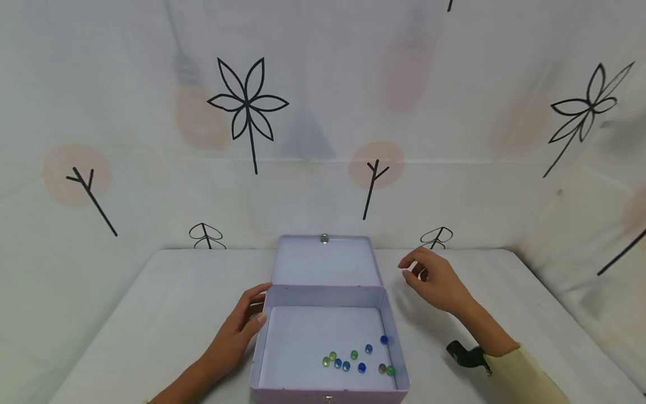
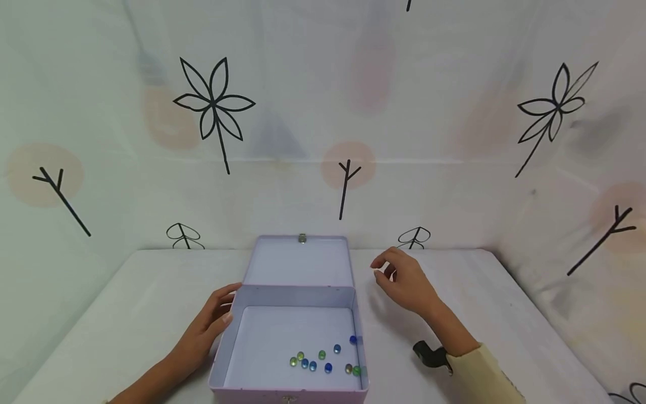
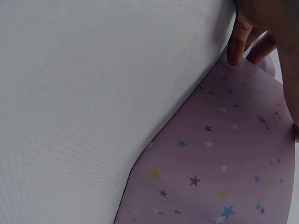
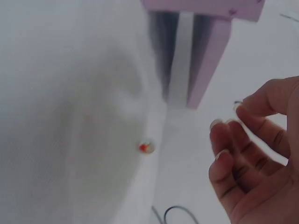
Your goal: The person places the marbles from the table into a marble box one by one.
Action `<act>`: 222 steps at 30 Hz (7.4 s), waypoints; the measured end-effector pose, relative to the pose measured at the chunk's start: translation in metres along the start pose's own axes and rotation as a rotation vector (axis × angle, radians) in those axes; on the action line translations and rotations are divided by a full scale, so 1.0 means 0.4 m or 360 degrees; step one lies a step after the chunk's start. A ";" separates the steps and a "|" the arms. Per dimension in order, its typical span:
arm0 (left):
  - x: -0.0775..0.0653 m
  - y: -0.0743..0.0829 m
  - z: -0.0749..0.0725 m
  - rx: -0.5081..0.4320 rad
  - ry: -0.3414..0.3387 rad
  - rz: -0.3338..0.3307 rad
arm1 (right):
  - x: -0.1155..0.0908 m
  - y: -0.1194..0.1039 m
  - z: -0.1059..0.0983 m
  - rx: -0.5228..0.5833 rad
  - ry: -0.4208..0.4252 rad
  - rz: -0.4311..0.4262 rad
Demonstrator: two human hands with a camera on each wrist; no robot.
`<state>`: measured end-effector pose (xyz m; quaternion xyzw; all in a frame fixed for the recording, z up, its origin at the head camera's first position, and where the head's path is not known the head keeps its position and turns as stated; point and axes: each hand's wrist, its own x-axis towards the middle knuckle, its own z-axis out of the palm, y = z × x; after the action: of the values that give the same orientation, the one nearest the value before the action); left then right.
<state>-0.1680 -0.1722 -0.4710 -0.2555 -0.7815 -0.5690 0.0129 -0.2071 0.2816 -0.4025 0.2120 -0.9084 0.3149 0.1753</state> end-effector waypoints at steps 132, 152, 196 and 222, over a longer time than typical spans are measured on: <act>0.000 0.006 -0.011 -0.0007 -0.0013 0.0005 | -0.015 -0.117 0.006 0.0006 -0.0238 -0.0017; 0.005 0.007 -0.006 0.0012 -0.0021 -0.0025 | -0.027 -0.152 0.023 0.0118 -0.0351 -0.0172; 0.011 0.007 -0.016 0.0019 -0.0067 -0.0027 | -0.045 -0.114 0.003 0.0212 -0.0190 -0.0251; 0.027 0.028 -0.047 0.0269 -0.0012 -0.0034 | -0.103 -0.027 -0.038 -0.0306 0.0129 -0.0023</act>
<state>-0.1776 -0.1825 -0.4510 -0.2473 -0.8295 -0.5001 0.0254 -0.1639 0.2950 -0.4045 0.1879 -0.9250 0.2334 0.2335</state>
